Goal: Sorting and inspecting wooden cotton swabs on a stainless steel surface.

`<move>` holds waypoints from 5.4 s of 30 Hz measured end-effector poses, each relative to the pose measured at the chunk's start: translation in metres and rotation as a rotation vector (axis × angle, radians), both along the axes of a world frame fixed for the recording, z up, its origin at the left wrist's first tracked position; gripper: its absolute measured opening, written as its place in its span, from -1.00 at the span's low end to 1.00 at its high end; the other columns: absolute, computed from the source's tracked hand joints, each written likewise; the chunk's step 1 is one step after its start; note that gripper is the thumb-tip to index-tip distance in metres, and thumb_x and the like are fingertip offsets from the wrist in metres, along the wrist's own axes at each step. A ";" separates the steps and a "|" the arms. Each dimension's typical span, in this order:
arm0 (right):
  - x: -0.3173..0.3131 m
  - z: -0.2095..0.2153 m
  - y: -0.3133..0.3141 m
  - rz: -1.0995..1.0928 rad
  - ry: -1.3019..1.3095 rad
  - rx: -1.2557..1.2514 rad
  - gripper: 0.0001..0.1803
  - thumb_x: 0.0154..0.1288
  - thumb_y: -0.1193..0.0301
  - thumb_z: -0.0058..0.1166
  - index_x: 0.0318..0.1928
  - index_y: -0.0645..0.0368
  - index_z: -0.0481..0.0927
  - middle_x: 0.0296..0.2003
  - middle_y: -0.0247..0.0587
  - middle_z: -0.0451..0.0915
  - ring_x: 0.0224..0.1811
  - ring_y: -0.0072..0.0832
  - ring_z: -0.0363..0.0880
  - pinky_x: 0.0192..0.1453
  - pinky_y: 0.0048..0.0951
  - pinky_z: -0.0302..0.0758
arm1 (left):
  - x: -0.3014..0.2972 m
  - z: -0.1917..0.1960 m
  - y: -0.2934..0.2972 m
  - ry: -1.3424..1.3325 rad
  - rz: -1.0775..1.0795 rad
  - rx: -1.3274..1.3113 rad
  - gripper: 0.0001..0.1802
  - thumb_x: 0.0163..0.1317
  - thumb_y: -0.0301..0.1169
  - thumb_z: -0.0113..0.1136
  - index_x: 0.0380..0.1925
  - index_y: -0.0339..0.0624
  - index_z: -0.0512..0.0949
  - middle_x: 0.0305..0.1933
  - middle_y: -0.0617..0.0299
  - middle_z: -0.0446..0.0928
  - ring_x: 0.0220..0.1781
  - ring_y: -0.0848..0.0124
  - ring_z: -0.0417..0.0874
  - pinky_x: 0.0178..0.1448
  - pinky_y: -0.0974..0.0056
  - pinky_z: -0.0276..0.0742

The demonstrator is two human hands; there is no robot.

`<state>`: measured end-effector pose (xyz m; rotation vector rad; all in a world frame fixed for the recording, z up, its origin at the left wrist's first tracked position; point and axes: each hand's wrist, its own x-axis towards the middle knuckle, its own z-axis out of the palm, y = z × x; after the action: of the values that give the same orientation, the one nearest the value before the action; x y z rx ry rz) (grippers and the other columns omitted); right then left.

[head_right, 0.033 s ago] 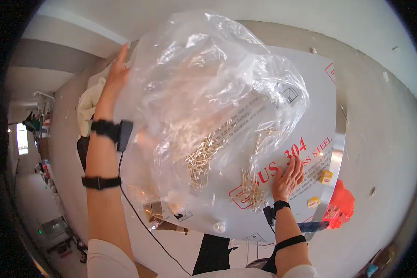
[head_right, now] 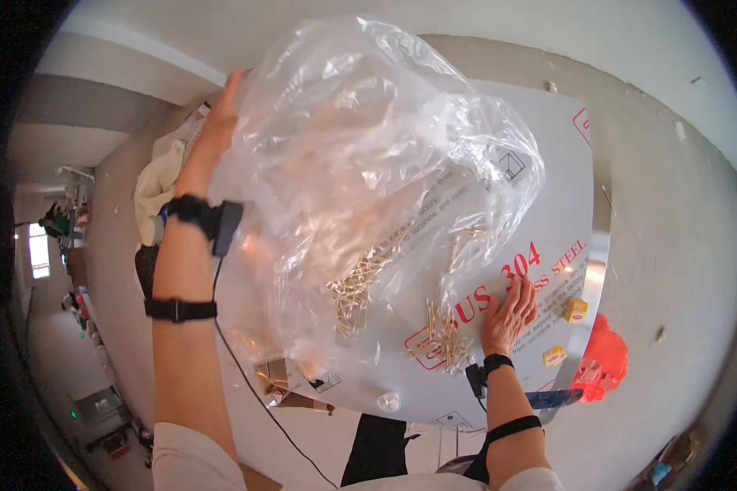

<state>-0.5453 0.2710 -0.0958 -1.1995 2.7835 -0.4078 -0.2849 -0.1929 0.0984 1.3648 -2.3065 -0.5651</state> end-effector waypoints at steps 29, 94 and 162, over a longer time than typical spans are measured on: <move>0.003 0.004 -0.003 0.007 -0.058 -0.044 -0.32 0.22 0.31 0.05 0.35 0.04 0.19 0.37 -0.17 0.16 0.45 -0.18 0.03 0.45 -0.05 -0.09 | 0.112 0.141 0.127 0.705 0.121 0.093 -0.77 0.29 -0.48 0.04 -0.11 -0.33 0.56 -0.06 0.19 0.56 -0.13 0.49 0.53 -0.07 0.41 0.47; 0.002 -0.005 -0.004 0.042 0.018 -0.053 -0.37 0.26 0.25 0.01 0.33 0.06 0.23 0.35 -0.17 0.19 0.43 -0.21 0.06 0.44 -0.08 -0.10 | -0.038 -0.126 0.222 -0.601 0.438 -0.214 -0.05 -0.19 -0.13 0.50 0.25 -0.17 0.32 0.22 -0.18 0.35 0.24 -0.12 0.34 0.31 -0.01 0.26; 0.000 -0.004 -0.002 0.021 0.003 -0.028 -0.37 0.24 0.26 0.03 0.32 0.05 0.24 0.37 -0.19 0.17 0.43 -0.20 0.06 0.44 -0.07 -0.09 | -0.016 -0.116 0.242 -0.346 0.157 0.130 -0.73 -0.17 -0.59 0.26 -0.39 -0.21 0.48 -0.18 0.00 0.46 -0.07 -0.03 0.44 -0.02 -0.04 0.37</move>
<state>-0.5451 0.2686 -0.1001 -1.2350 2.7747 -0.4448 -0.3011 0.0489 -0.0171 1.8109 -2.4290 -0.4662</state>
